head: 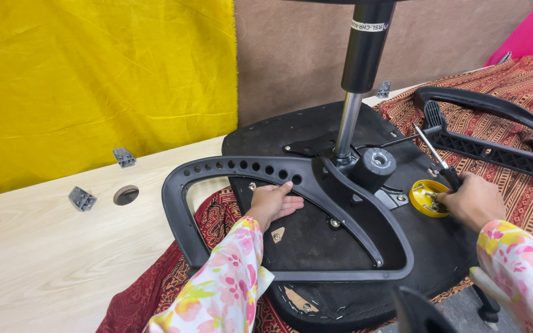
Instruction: The person uses a screwdriver to tighten screws into a black plastic frame attached to a chair base. They repeatedly align the frame, insert screws, and turn the screwdriver to secure the frame in place.
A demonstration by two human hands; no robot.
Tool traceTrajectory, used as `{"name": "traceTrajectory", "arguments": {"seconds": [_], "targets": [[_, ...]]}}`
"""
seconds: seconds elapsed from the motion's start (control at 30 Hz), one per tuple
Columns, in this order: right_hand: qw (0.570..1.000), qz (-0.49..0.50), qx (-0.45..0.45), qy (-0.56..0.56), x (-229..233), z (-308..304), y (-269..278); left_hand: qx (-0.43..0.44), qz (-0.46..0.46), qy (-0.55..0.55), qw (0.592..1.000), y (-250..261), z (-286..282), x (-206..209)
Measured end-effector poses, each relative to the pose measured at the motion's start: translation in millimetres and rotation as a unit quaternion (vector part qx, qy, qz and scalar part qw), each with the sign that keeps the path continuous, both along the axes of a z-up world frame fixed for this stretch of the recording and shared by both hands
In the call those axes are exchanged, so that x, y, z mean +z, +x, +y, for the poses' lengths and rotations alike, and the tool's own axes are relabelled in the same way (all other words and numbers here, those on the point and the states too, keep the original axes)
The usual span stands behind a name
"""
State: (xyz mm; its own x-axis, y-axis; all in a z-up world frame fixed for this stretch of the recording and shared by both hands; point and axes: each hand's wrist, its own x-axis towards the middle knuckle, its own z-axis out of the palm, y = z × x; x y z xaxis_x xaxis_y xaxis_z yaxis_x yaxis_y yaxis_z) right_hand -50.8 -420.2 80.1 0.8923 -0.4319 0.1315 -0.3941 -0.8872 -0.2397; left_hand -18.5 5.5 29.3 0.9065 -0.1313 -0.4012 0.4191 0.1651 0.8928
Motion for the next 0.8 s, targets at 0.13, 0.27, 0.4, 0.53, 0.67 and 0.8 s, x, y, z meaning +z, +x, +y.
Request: {"name": "traceTrajectory", "arguments": {"seconds": [0.13, 0.27, 0.4, 0.53, 0.67, 0.8], "targets": [[0.997, -0.064, -0.012, 0.047, 9.8, 11.7, -12.3, 0.017, -0.001, 0.006, 1.000, 0.9, -4.0, -4.6], [0.971, -0.182, 0.070, 0.138, 39.3, 53.9, -34.8, 0.024, -0.029, 0.041, 0.998, -8.0, -7.8, 2.2], [0.928, -0.178, 0.210, 0.250, 75.0, 116.4, -61.7, 0.000, -0.041, 0.036, 0.999, -32.8, -6.0, 21.1], [0.841, -0.118, 0.287, 0.443, 97.0, 194.3, -57.4, -0.037, -0.010, -0.042, 0.998, -65.7, 11.2, 44.7], [0.796, -0.057, 0.297, 0.524, 88.6, 269.2, -41.3, -0.047, -0.034, -0.143, 0.988, -87.6, 33.4, 63.5], [0.749, 0.020, 0.294, 0.594, 69.2, 313.5, -25.5, -0.014, -0.083, -0.130, 0.988, -99.6, 67.9, 68.3]]}}
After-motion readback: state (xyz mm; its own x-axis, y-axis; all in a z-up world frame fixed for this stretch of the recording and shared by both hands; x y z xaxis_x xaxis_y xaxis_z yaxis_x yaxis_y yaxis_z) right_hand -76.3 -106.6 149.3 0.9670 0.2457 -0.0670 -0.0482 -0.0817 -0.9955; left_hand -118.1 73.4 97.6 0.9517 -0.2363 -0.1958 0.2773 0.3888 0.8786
